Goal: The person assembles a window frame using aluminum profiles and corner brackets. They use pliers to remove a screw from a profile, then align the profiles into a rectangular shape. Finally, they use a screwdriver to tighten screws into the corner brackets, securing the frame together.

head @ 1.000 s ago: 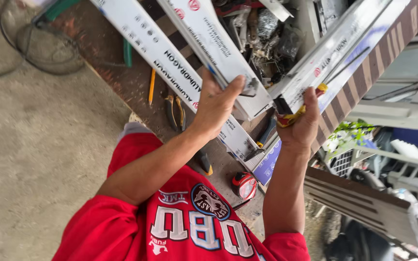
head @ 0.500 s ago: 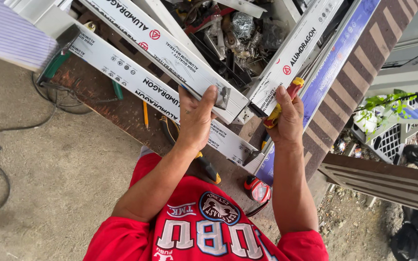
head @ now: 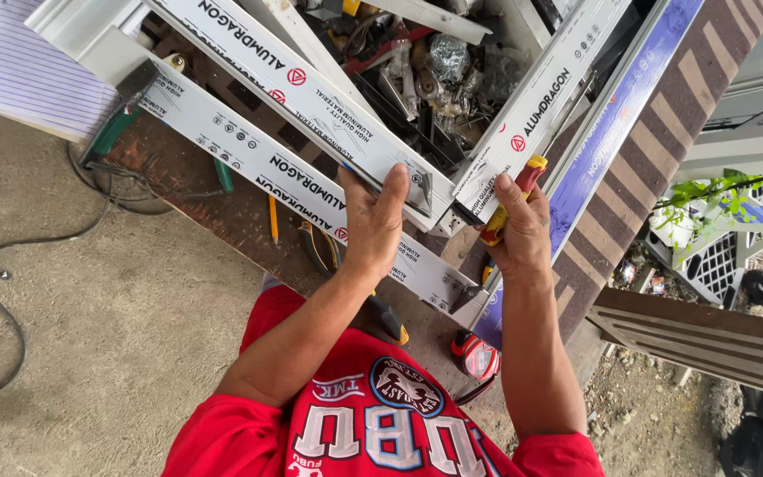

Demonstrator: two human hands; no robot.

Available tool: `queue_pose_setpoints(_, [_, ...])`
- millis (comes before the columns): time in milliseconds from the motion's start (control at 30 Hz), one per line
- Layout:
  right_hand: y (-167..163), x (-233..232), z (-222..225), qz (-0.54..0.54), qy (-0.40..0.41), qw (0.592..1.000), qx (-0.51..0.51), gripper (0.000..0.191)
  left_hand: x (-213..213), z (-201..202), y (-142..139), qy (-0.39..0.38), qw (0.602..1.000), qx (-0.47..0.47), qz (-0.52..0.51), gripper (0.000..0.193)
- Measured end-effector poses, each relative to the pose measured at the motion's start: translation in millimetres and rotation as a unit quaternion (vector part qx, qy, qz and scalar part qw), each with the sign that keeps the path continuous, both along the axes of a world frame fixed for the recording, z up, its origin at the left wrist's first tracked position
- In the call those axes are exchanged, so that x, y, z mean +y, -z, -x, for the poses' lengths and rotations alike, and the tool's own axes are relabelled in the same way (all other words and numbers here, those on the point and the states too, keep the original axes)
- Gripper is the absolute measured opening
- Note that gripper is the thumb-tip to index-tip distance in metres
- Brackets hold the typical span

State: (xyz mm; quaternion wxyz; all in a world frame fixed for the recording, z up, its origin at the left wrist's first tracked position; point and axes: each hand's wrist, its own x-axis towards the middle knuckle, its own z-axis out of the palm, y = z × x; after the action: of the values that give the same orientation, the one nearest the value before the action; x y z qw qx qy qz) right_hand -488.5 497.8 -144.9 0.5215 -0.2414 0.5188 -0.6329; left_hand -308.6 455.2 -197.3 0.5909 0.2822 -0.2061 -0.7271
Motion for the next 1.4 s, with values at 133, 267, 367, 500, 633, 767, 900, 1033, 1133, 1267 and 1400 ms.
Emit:
queue_pose_setpoints(133, [5.8, -1.7, 1.5, -0.021, -0.004, 1.000, 0.013, 0.039, 0.0, 5.3, 11.7, -0.016, 0.998, -0.063, 0.013, 0.053])
queue_pose_setpoints(267, [7.9, -1.8, 1.3, -0.052, -0.007, 0.998, 0.042, 0.037, -3.5, 11.9, 19.3, -0.031, 0.994, -0.105, 0.016, 0.049])
queue_pose_setpoints(367, [8.8, 0.7, -2.1, -0.085, -0.026, 0.992, 0.090, 0.038, -16.9, 22.9, 20.5, 0.004, 1.000, -0.004, 0.011, 0.055])
queue_pose_setpoints(500, [15.5, 3.4, -3.3, -0.034, -0.027, 0.999, 0.023, 0.041, -20.1, 28.8, 21.1, -0.034, 0.995, -0.087, 0.043, 0.063])
queue_pose_setpoints(633, [27.6, 9.3, 5.2, -0.049, -0.009, 0.998, 0.028, 0.036, -15.1, 29.6, 27.3, -0.026, 0.996, -0.082, 0.028, 0.071])
queue_pose_setpoints(767, [38.1, 13.1, 9.1, -0.071, 0.010, 0.996, 0.045, 0.034, -10.8, 28.6, 34.2, 0.007, 0.994, -0.104, -0.006, 0.071])
queue_pose_setpoints(900, [43.9, 3.2, 4.2, -0.054, -0.003, 0.997, 0.046, 0.034, -19.8, 34.9, 32.5, -0.015, 0.998, -0.029, -0.052, 0.090])
queue_pose_setpoints(1033, [44.5, 0.8, 5.2, -0.083, -0.024, 0.994, 0.072, 0.026, -26.3, 33.9, 28.3, 0.020, 0.993, -0.054, -0.100, 0.089])
queue_pose_setpoints(1133, [48.4, -5.4, 6.0, -0.097, -0.030, 0.991, 0.086, 0.024, -37.0, 32.5, 19.3, 0.046, 0.988, -0.008, -0.147, 0.080])
queue_pose_setpoints(1267, [53.9, -9.0, 8.5, -0.133, -0.041, 0.987, 0.078, 0.022, -41.0, 31.0, 11.2, 0.061, 0.969, -0.004, -0.240, 0.075])
queue_pose_setpoints(1400, [59.0, -7.0, 12.7, -0.141, -0.036, 0.985, 0.094, 0.020, -38.5, 35.8, 10.0, 0.098, 0.948, 0.001, -0.301, 0.076])
